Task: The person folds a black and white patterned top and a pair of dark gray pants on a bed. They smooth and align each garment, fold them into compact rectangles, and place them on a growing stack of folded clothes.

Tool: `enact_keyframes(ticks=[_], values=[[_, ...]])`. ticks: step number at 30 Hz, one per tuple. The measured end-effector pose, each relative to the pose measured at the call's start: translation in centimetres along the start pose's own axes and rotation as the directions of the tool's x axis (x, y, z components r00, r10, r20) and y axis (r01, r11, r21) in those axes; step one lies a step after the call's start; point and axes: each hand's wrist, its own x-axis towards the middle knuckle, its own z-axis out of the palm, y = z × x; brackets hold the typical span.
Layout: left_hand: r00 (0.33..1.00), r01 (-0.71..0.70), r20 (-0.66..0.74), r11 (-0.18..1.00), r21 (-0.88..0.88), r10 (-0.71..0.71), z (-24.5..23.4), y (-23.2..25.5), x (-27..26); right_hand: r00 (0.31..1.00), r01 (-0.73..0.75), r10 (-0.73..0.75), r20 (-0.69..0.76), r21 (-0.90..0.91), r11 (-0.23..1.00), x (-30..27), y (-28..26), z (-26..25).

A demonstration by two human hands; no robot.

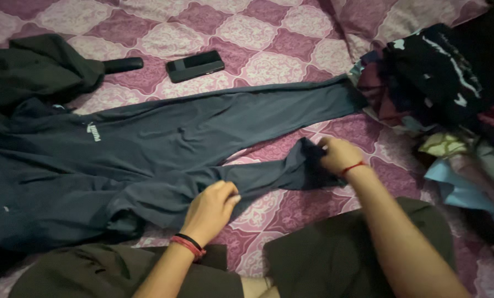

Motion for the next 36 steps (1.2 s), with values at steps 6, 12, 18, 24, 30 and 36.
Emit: enact_keyframes(ticks=[6,12,18,24,30,36], values=[[0.949,0.126,-0.241,0.945,-0.302,-0.203,-3.9,-0.4,1.2,0.947,-0.046,0.069,-0.315,0.08,0.996,-1.0,4.4,-5.8],[0.947,-0.136,-0.299,0.989,-0.052,0.114,-7.6,1.5,1.2,0.837,-0.029,0.156,-0.524,0.242,0.97,-2.9,7.5,-8.9],[0.946,0.076,-0.32,0.994,0.08,-0.047,-8.9,2.6,0.5,0.683,-0.039,0.199,-0.703,0.237,0.971,-4.3,10.4,-9.9],[0.943,0.323,0.118,0.942,-0.092,-0.312,-10.5,-0.4,1.0,0.617,0.13,0.31,-0.723,0.482,0.866,-2.7,12.2,-9.0],[0.988,0.151,0.098,0.841,-0.519,-0.118,-13.9,-2.8,3.9,0.741,0.475,0.42,-0.524,0.851,0.224,1.6,12.1,-10.6],[0.963,0.263,-0.103,0.954,0.141,-0.25,-16.1,-3.3,8.8,0.821,0.454,0.343,-0.457,0.886,0.093,7.6,10.7,-11.1]])
